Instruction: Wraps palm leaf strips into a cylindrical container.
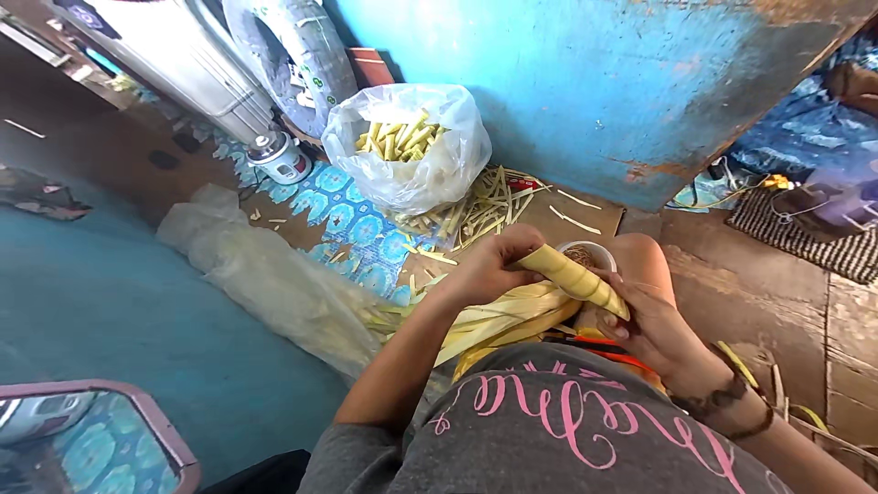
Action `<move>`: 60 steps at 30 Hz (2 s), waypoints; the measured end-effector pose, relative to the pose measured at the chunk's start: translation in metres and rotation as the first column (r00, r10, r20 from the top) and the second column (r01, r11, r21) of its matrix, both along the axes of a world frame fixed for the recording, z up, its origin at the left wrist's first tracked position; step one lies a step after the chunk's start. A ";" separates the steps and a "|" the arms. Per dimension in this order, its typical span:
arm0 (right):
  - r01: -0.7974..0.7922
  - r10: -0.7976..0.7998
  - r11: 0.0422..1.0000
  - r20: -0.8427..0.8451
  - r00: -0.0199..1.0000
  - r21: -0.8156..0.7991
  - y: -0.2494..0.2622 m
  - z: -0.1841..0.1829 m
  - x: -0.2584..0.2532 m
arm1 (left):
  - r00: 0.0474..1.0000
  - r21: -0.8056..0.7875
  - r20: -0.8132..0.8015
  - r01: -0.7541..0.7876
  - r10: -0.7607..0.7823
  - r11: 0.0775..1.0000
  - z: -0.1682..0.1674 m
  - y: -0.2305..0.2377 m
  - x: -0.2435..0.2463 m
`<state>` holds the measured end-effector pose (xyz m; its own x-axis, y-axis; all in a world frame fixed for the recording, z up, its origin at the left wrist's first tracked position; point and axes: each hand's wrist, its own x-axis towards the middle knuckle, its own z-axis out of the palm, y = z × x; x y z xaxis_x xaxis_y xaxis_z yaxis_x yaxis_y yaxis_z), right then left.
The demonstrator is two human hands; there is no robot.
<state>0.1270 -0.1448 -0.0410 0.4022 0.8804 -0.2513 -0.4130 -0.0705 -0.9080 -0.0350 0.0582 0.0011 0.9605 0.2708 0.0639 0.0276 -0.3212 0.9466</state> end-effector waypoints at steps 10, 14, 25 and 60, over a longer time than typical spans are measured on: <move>-0.039 0.039 0.999 -0.063 0.997 0.003 -0.007 -0.003 -0.001 | 1.000 -0.039 -0.002 0.003 -0.003 0.999 0.001 0.004 0.001; -0.062 -0.111 0.977 0.737 0.667 0.204 -0.013 -0.026 0.004 | 0.999 -0.089 -0.013 -0.040 0.039 0.995 0.008 0.003 0.000; -0.062 -0.098 0.981 0.744 0.660 0.185 -0.024 -0.030 0.006 | 0.999 -0.065 -0.042 -0.036 0.034 0.997 0.007 0.006 -0.002; 0.057 -0.056 0.998 0.165 0.985 -0.002 -0.035 -0.020 0.005 | 0.997 -0.073 -0.051 -0.060 0.056 0.996 0.009 0.015 0.005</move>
<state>0.1324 -0.1801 -0.0613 0.4881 0.8534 -0.1830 -0.2611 -0.0574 -0.9636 -0.0296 0.0729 0.0096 0.9445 0.3283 -0.0057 0.0913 -0.2461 0.9649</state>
